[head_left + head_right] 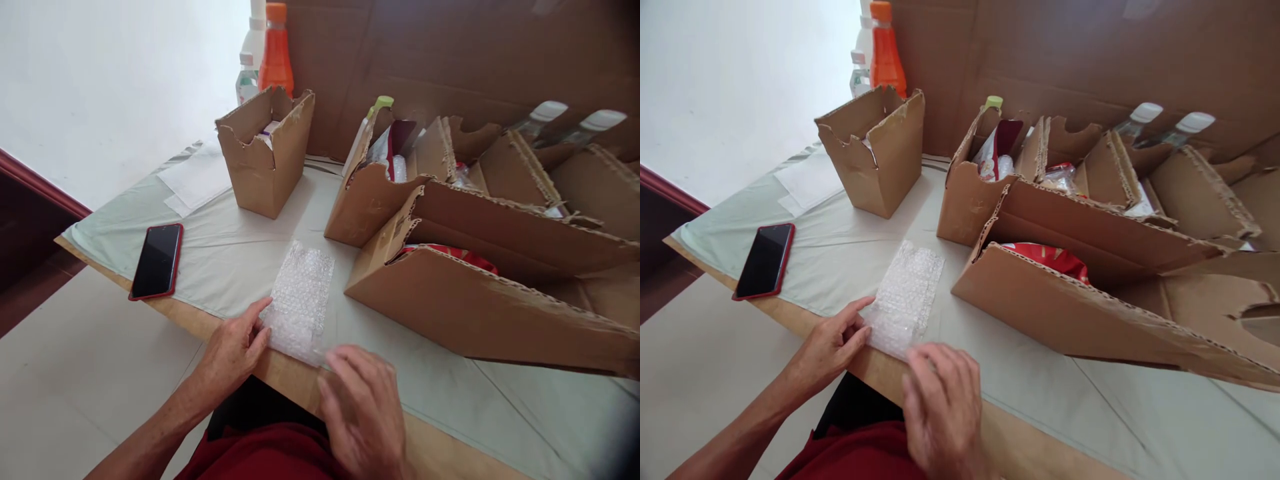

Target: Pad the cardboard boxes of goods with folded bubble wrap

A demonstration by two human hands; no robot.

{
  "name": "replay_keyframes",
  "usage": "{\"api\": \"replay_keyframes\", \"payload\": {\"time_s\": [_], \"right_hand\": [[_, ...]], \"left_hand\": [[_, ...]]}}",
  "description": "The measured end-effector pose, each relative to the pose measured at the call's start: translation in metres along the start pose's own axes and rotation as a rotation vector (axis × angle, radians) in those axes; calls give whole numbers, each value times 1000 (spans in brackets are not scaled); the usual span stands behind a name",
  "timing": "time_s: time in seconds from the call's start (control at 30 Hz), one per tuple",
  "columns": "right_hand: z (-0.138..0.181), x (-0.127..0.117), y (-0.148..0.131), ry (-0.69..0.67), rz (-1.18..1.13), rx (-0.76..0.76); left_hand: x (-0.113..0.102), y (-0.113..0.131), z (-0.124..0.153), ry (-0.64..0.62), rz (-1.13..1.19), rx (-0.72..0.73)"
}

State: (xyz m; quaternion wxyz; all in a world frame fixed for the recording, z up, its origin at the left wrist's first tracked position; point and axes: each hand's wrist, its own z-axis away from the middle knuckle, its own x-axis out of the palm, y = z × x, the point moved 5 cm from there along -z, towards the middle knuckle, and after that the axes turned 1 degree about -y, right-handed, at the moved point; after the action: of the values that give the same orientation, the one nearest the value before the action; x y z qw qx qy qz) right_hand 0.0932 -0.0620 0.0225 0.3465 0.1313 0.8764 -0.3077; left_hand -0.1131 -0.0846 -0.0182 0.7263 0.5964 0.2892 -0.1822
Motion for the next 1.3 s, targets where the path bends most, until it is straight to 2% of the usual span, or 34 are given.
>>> {"api": "replay_keyframes", "payload": {"time_s": [0.07,0.13,0.23,0.3,0.43,0.53,0.6,0.67,0.8,0.83,0.9,1.0,1.13,1.23,1.3], "right_hand": [[2,7,-9,-149,21,-77],[1,23,-10,-278,72,-90],[-6,45,-2,-313,144,-85],[-13,51,3,-302,134,-99],[-24,40,8,-355,-37,-20],[-28,30,12,-458,-200,125],[-28,29,18,-517,-241,206],[-28,28,24,-496,-200,222],[-26,12,21,-205,41,74],[-25,9,18,-170,70,34],[-22,10,9,-199,78,-20],[-18,26,3,-325,98,-64],[-19,43,7,-335,123,-85],[-22,41,12,-360,48,-43],[-24,34,14,-405,-52,6]], "left_hand": [[0,1,-2,-3,-7,-3],[0,0,-4,0,-17,-2],[0,0,-4,-14,-45,19],[-3,3,-1,10,-63,73],[-19,16,17,127,-109,302],[-21,23,25,57,-91,436],[-17,21,23,19,-39,424],[-12,16,14,19,8,349],[-3,9,-2,41,16,242],[-2,8,-5,41,5,232],[1,8,-7,33,-21,218],[2,8,-7,34,-61,207],[-3,14,-9,70,-78,275],[-14,19,-19,85,-54,367],[-17,21,-29,0,-26,403]]}}
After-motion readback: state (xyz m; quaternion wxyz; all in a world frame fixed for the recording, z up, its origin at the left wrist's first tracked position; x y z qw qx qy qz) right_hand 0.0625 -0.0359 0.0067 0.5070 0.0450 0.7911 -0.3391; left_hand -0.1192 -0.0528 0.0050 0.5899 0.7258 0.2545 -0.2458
